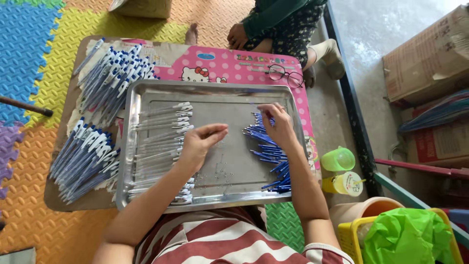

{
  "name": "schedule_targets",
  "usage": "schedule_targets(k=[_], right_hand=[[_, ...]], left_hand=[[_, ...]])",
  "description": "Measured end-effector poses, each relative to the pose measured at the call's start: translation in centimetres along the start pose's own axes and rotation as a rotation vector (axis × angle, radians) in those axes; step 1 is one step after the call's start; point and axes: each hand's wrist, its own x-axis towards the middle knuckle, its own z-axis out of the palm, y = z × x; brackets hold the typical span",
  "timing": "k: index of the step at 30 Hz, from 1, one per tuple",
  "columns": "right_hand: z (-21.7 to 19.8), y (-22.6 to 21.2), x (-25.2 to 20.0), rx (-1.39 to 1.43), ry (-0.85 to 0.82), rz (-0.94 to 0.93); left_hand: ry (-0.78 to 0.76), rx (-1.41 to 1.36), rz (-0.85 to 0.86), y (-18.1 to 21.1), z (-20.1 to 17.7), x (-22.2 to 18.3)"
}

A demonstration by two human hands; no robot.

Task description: The person assembles pens by inserting blue ink cartridges into white and blue pen barrels on a metal tray.

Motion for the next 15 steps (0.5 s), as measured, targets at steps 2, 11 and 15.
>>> schedule_targets(k=[2,11,15], right_hand=[[-1.0,-3.0,0.6,-0.010,0.142,-0.070],[-3.5,-8.2,2.0,0.034,0.729,-0.506],[1.7,-4.9,0.9,0.236,0.304,-0.091]], left_hand=[[0.015,0.056,0.008,-0.2,-0.7,-0.4],[0.052,-0.027,0.049,0.0,-1.2,-0.9],[0.056,-0.003,0.075,-0.4,-1.9,-0.5]])
